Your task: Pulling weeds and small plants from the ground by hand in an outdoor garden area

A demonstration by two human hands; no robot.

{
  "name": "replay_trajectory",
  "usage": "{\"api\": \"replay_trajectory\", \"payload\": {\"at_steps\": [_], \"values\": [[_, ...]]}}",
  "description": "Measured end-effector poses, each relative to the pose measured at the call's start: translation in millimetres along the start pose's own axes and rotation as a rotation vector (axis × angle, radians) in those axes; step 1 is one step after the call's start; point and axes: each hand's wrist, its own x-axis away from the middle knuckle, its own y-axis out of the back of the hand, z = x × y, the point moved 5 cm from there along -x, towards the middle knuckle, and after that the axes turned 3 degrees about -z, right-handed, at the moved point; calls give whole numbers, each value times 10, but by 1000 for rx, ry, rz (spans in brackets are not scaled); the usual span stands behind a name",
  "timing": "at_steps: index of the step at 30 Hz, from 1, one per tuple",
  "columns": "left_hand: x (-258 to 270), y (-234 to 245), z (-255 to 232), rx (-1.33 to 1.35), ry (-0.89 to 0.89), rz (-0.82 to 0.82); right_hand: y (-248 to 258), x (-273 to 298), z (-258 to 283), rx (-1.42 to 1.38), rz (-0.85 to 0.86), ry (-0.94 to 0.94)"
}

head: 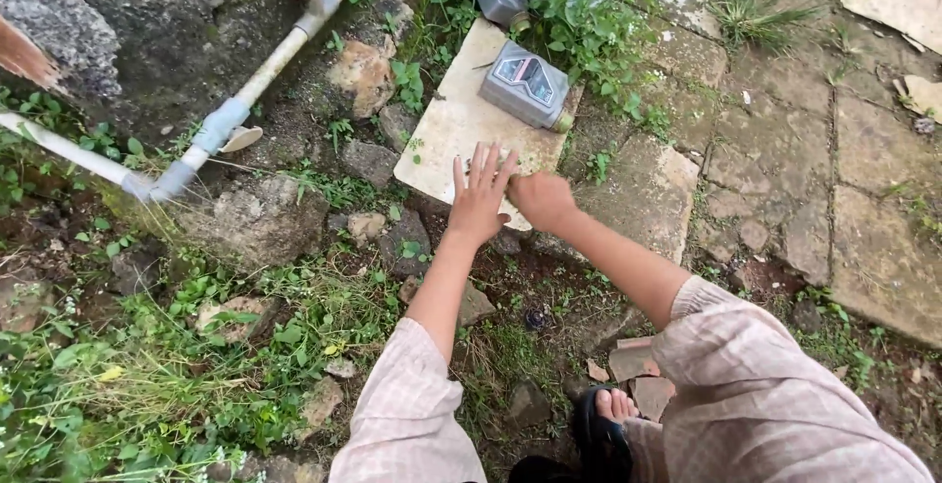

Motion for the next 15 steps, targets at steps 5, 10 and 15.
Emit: {"api": "replay_trajectory", "payload": {"at_steps": [5, 10, 15], "values": [[166, -115, 477, -207, 22, 78, -34, -81, 260, -718, 193, 39], [725, -263, 1840, -542, 521, 568, -143, -159, -417, -556, 277, 66], [1339, -379, 2607, -178, 784, 861, -800, -27, -1688, -327, 271, -334]]}}
